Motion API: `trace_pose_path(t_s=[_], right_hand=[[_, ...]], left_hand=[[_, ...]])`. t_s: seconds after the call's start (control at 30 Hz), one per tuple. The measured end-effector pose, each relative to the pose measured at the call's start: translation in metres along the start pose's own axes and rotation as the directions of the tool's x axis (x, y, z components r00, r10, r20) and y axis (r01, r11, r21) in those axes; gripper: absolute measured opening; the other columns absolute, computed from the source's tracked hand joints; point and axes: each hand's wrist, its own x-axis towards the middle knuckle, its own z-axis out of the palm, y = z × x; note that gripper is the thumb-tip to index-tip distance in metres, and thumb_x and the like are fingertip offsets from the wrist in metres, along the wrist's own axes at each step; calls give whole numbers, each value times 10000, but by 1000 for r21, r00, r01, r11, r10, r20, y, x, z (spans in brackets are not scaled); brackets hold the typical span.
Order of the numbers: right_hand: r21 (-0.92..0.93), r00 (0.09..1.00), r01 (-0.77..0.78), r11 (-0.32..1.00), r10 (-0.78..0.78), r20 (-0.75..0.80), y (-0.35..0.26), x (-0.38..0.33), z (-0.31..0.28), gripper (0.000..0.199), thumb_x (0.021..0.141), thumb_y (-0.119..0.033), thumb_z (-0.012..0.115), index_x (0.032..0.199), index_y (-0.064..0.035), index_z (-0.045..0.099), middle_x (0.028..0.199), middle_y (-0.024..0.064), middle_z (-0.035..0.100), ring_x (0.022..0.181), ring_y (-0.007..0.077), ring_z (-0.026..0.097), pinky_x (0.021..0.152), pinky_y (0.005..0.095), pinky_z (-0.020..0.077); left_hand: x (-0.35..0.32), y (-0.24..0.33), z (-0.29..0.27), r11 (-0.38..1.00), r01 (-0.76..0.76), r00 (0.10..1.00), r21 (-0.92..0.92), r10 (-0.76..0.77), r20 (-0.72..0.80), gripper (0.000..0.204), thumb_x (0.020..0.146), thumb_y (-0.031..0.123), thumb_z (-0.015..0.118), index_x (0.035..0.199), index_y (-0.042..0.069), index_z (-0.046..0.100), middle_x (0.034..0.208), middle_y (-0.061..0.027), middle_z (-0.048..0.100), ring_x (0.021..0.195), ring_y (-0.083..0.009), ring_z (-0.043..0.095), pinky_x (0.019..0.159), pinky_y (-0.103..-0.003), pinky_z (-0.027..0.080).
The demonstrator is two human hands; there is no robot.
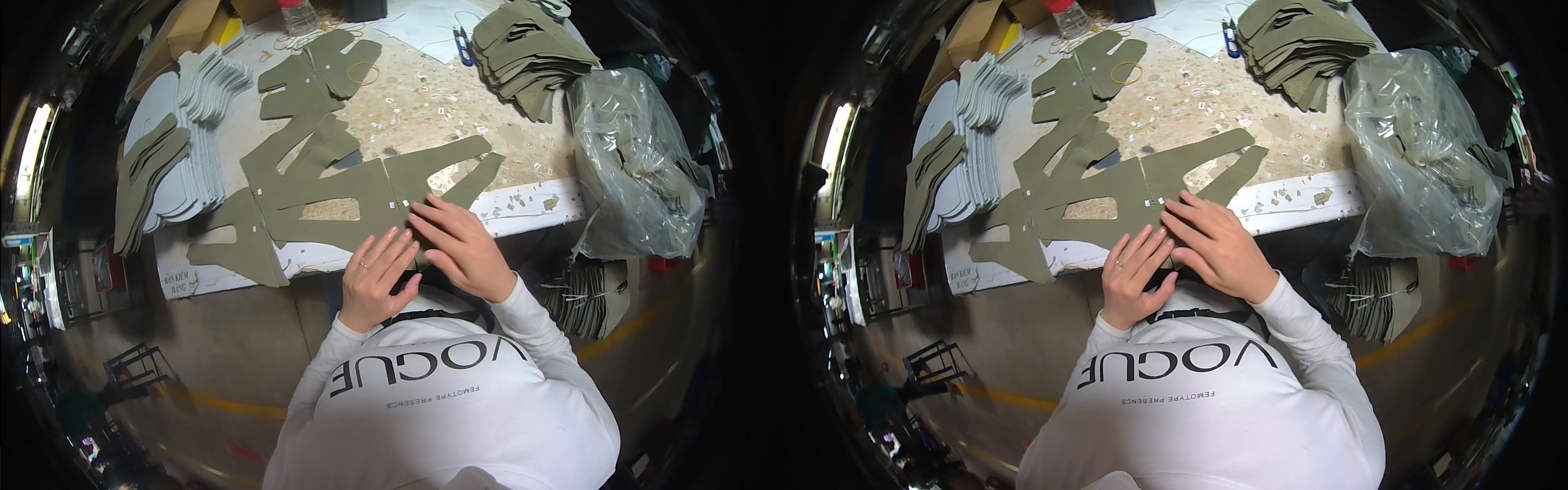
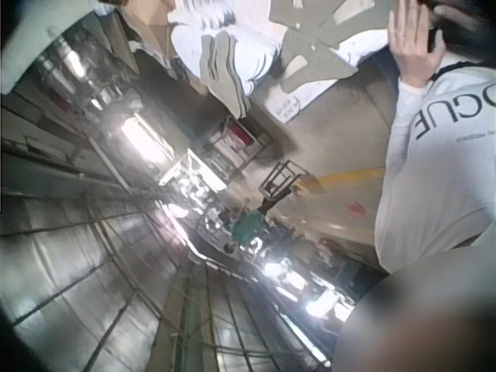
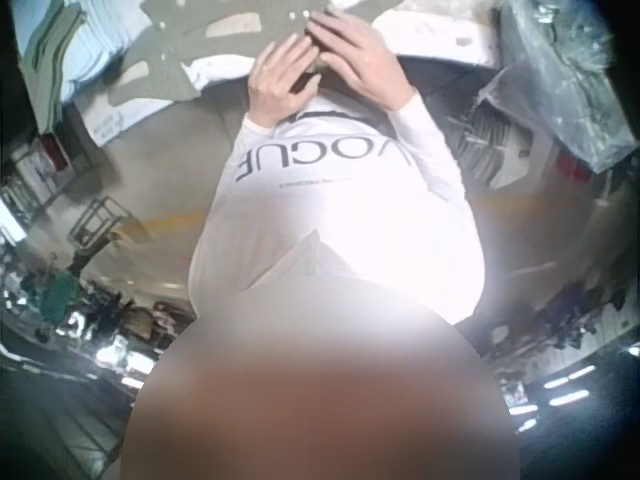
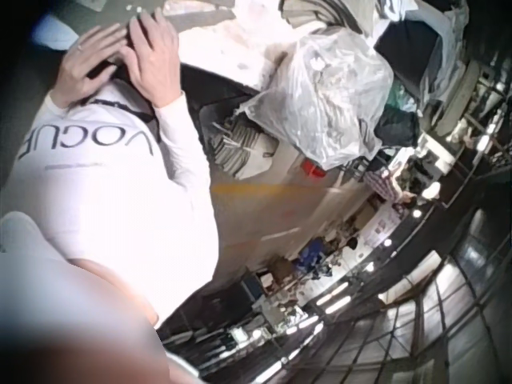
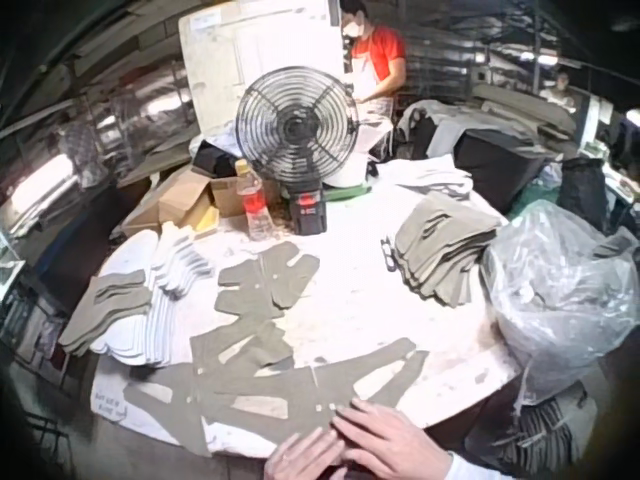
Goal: The person repeatedly picks up olive-green fabric pieces from a table, aligns them, and places them into a neat stack. The person also handles a small dark piece and a rubber band, placing them on the table. The task continues with the person organizing the fabric pieces into a pile.
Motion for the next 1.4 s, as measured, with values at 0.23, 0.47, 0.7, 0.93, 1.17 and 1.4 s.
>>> trace_pose_path(t_s=[0.23, 0.47, 0.7, 0.93, 1.17, 1.4], right_hand=[[-429, 981, -168, 888, 193, 15, 30, 17, -6, 600, 951, -403, 528, 1506, -245, 364, 1592, 63, 273, 1454, 338, 255, 1158, 565, 183], [-428, 948, -318, 846, 295, -120, 58, 1, -45, 554, 941, -336, 580, 1454, -175, 445, 1506, 129, 399, 1375, 374, 369, 1123, 521, 270], [-155, 933, -171, 973, 109, -342, 50, 54, -112, 302, 885, -191, 662, 1147, -41, 683, 1026, 163, 691, 959, 306, 662, 862, 348, 506], [-153, 909, 62, 986, -119, -400, 78, 212, -82, 187, 854, -211, 677, 943, -61, 744, 893, 144, 722, 809, 311, 693, 757, 369, 534], [-179, 977, -198, 964, 180, -111, 140, 270, 1, 186, 800, -247, 710, 890, -86, 732, 848, 142, 716, 839, 334, 680, 778, 417, 529], [31, 965, -238, 971, 233, 116, 172, 273, -5, 216, 799, -202, 768, 929, -51, 686, 818, 102, 708, 768, 202, 667, 721, 326, 505]], left_hand=[[-3, -1, 3, 999, 31, 999, 8, -31, 8, 398, 751, 152, 705, 1146, 99, 705, 1263, -66, 652, 1221, -257, 583, 1033, -429, 415], [12, 6, -22, 982, 102, 989, -160, -82, 126, 440, 770, 150, 730, 1205, 111, 680, 1362, -97, 580, 1235, -271, 573, 1052, -418, 423], [68, -53, -147, 961, 266, 925, -77, -277, -261, 262, 851, 112, 673, 1099, 39, 709, 1145, -143, 692, 1039, -268, 670, 909, -351, 503], [177, -181, -143, 856, 463, 886, 229, -451, -108, 400, 829, 454, 691, 950, 76, 743, 840, -145, 723, 811, -305, 707, 733, -374, 544], [158, -254, -72, 838, 519, 854, 168, -497, -156, 450, 711, 402, 823, 1011, 87, 706, 737, -67, 655, 706, -237, 653, 662, -358, 515], [157, -258, -71, 765, 644, 752, 23, -627, -205, 476, 681, 423, 836, 991, 85, 709, 789, -89, 708, 769, -240, 688, 707, -358, 529]])
